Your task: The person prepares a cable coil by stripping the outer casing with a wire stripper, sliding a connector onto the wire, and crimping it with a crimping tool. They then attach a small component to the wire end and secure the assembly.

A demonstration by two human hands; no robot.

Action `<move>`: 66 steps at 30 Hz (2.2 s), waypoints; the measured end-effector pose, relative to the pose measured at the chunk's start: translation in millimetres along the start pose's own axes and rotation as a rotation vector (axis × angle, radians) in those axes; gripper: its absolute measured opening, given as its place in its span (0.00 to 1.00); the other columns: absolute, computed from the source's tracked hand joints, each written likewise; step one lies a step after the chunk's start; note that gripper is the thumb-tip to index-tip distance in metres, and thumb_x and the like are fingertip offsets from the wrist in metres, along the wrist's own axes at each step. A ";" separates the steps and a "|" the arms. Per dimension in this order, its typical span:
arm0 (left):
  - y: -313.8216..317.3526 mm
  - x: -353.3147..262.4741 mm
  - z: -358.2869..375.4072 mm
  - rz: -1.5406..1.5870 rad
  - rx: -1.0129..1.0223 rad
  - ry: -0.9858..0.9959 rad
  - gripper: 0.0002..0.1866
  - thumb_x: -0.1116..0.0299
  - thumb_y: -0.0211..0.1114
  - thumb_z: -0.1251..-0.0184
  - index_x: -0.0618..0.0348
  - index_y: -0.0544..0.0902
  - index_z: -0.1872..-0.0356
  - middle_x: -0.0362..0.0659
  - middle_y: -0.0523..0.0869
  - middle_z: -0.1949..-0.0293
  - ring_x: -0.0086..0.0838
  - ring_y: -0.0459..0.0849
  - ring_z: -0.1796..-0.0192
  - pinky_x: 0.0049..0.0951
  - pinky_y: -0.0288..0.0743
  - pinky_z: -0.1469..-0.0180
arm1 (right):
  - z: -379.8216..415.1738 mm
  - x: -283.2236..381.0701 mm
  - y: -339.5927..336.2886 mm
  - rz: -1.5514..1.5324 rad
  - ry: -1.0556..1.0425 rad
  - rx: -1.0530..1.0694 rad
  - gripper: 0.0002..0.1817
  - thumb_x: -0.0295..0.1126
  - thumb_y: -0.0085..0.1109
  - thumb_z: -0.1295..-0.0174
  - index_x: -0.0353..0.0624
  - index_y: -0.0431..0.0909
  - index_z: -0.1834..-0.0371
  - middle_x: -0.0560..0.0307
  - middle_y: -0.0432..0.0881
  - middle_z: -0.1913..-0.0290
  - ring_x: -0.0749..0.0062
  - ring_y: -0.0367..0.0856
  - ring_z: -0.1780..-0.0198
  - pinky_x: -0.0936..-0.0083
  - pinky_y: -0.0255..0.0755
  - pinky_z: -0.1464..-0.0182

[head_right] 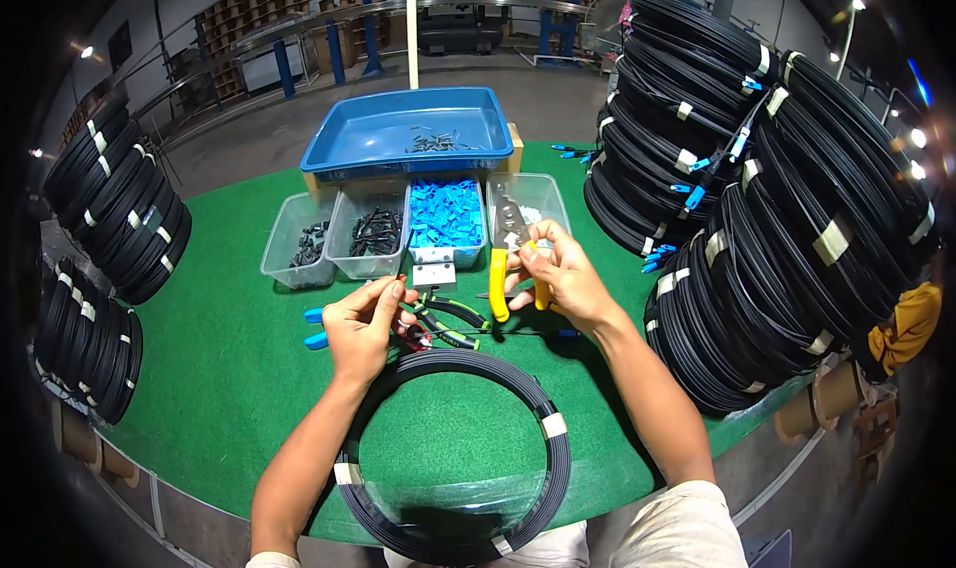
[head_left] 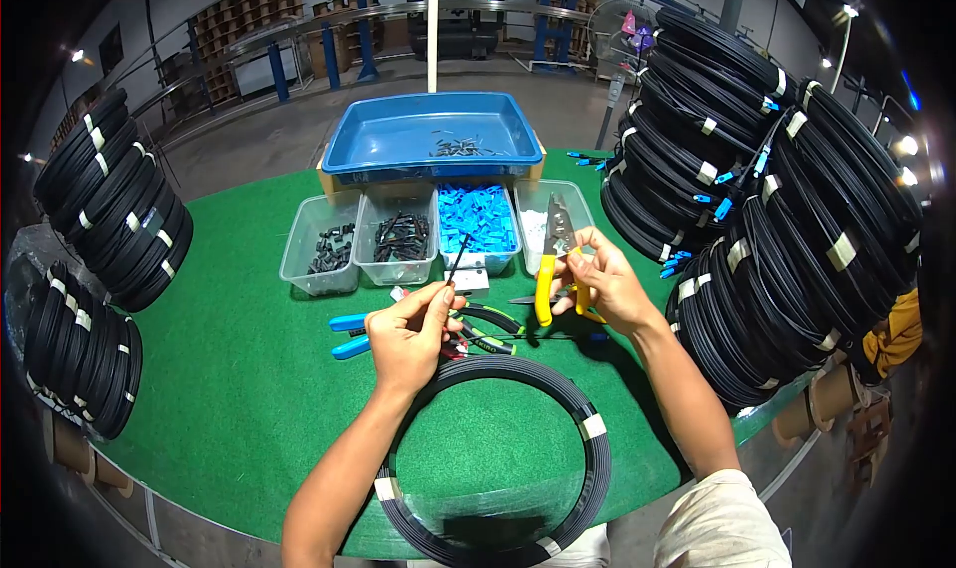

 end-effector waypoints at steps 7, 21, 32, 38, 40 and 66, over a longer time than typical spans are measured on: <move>-0.7 0.9 -0.5 0.020 -0.014 -0.008 0.10 0.72 0.65 0.29 0.68 0.87 0.53 0.45 0.90 0.67 0.20 0.86 0.73 0.18 0.78 0.73 | -4.7 -10.1 24.9 -0.266 0.068 0.125 0.14 0.37 0.47 0.24 0.43 0.60 0.43 0.48 0.75 0.47 0.44 0.82 0.44 0.48 0.84 0.50; -0.7 0.4 -0.3 0.008 -0.015 -0.007 0.10 0.71 0.65 0.29 0.68 0.86 0.54 0.45 0.90 0.67 0.20 0.86 0.73 0.18 0.77 0.74 | -2.2 -18.5 43.3 -0.488 0.081 0.282 0.26 0.30 0.51 0.26 0.55 0.48 0.33 0.35 0.67 0.33 0.42 0.69 0.31 0.31 0.72 0.40; -0.6 -0.1 0.8 -0.004 0.004 -0.016 0.11 0.71 0.64 0.28 0.70 0.85 0.54 0.47 0.90 0.66 0.21 0.85 0.74 0.19 0.77 0.73 | 1.5 -36.0 41.0 -0.602 0.121 -0.165 0.16 0.47 0.45 0.24 0.53 0.69 0.41 0.60 0.78 0.64 0.72 0.75 0.72 0.75 0.68 0.66; 0.0 0.4 1.1 0.008 0.010 -0.013 0.11 0.71 0.64 0.28 0.71 0.85 0.54 0.47 0.90 0.66 0.21 0.85 0.74 0.19 0.77 0.73 | 2.8 -41.4 31.8 -0.990 0.135 0.068 0.15 0.46 0.37 0.21 0.55 0.73 0.47 0.64 0.68 0.76 0.80 0.56 0.87 0.80 0.53 0.78; 0.4 0.1 0.9 0.008 0.009 -0.007 0.11 0.71 0.64 0.28 0.71 0.85 0.54 0.48 0.90 0.66 0.21 0.85 0.74 0.19 0.77 0.73 | 3.1 -40.3 32.3 -0.880 0.145 0.057 0.13 0.45 0.37 0.21 0.55 0.72 0.47 0.64 0.66 0.76 0.80 0.56 0.87 0.80 0.53 0.79; 0.5 -0.6 1.7 -0.012 0.028 0.009 0.11 0.70 0.64 0.27 0.70 0.86 0.54 0.46 0.90 0.67 0.21 0.86 0.74 0.19 0.78 0.73 | 15.0 -3.8 10.3 1.473 0.396 0.019 0.31 0.49 0.81 0.61 0.32 0.82 0.64 0.39 0.85 0.61 0.48 0.85 0.55 0.58 0.76 0.51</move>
Point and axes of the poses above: each hand's wrist, its own z-axis away from the middle knuckle, its own y-axis out of the palm, x = y × z, the point moved 2 cm from there along -z, towards the middle knuckle
